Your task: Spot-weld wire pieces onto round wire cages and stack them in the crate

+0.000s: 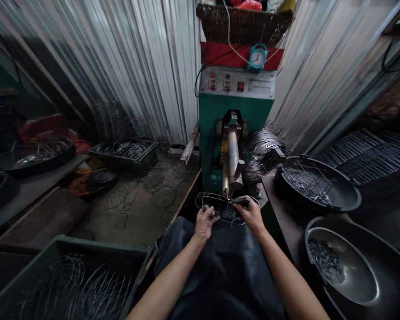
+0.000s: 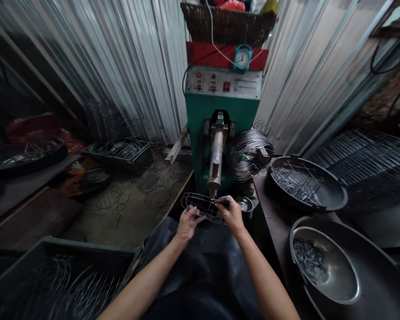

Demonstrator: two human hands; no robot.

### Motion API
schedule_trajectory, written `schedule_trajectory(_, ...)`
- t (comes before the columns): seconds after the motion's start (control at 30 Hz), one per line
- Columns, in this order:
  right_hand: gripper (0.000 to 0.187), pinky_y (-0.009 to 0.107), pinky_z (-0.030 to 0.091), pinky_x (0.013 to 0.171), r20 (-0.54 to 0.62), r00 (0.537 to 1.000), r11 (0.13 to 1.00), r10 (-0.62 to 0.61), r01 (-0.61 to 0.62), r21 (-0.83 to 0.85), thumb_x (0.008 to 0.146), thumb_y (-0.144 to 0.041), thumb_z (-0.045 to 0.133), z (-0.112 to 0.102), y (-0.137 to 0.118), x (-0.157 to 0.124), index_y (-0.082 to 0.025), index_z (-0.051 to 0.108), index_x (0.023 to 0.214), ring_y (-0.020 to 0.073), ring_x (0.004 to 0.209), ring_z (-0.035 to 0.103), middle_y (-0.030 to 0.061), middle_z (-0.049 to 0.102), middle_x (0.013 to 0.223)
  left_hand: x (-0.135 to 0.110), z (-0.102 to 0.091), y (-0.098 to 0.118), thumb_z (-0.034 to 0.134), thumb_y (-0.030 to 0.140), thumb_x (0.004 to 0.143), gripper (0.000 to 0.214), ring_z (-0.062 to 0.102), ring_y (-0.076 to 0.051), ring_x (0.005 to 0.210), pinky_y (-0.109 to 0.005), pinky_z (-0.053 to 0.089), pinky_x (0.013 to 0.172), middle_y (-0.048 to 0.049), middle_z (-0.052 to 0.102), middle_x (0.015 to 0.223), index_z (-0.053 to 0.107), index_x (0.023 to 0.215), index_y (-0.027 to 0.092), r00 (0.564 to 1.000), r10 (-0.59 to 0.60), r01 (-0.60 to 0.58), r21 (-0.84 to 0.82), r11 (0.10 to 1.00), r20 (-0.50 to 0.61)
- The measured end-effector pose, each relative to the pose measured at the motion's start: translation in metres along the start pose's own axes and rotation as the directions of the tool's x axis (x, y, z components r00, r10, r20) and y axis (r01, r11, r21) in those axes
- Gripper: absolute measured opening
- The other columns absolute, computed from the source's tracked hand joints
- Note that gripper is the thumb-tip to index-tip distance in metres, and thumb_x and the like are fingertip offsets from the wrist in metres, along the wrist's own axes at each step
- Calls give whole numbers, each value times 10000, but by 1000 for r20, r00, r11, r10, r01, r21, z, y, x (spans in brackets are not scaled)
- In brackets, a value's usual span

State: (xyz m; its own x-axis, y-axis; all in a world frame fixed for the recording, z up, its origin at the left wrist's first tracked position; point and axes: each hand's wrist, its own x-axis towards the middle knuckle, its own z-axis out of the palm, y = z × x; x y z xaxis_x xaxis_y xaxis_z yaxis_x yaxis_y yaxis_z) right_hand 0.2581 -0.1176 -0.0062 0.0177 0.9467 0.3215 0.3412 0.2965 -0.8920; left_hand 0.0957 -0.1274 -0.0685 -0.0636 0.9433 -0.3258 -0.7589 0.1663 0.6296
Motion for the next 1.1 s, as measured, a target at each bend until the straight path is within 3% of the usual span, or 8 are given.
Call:
schedule_trajectory(0.33, 199, 313, 466, 716, -12, 1000, 1000, 17, -16, 11, 697, -374, 660, 4, 14, 16, -192, 630, 774, 192, 741, 610, 27, 675, 768, 11, 4, -6, 772, 327, 538, 374, 463, -67, 570, -379, 523, 696, 80, 424, 602, 485, 707, 155, 998, -57, 57, -20, 998, 13)
schedule_trajectory(0.47, 243, 325, 471, 734, -14, 996, 995, 90, -90, 51, 675, -403, 676, 0, 18, 14, -180, 640, 765, 200, 751, 616, 37, 678, 763, 3, 2, -9, 770, 369, 552, 376, 510, -95, 631, -379, 512, 714, 50, 485, 656, 527, 746, 158, 997, -75, 75, -11, 997, -13)
schedule_trajectory(0.57, 271, 332, 478, 736, -24, 984, 978, 174, -170, 124, 658, -409, 688, -7, 23, 8, -175, 652, 789, 207, 764, 623, 45, 685, 782, -13, 1, -21, 772, 384, 579, 426, 565, -146, 873, -333, 470, 815, -19, 579, 901, 560, 896, 193, 994, 42, -36, 55, 998, -106)
schedule_trajectory(0.7, 260, 335, 484, 734, -13, 982, 968, 188, -183, 172, 661, -417, 683, -14, 27, 2, -178, 655, 759, 207, 756, 623, 46, 686, 761, -29, 11, -45, 829, 257, 526, 690, 469, -197, 1152, -290, 395, 928, -68, 507, 1181, 476, 1119, 242, 958, 233, -196, 214, 957, -165)
schedule_trajectory(0.9, 263, 343, 496, 720, -22, 987, 977, 159, -154, 147, 671, -436, 675, -11, 23, 0, -186, 648, 748, 210, 741, 626, 49, 683, 747, -20, 39, -58, 856, 216, 451, 873, 528, -209, 1030, -319, 420, 877, -70, 503, 1067, 366, 1173, 245, 920, 256, -171, 283, 944, -298)
schedule_trajectory(1.1, 277, 366, 494, 768, -53, 976, 938, 213, -189, 290, 673, -421, 682, -21, 38, -9, -179, 662, 806, 225, 807, 635, 58, 697, 817, -13, 34, -63, 835, 233, 484, 867, 558, -152, 856, -297, 440, 804, -9, 508, 911, 349, 1202, 252, 925, 280, -198, 304, 932, -256)
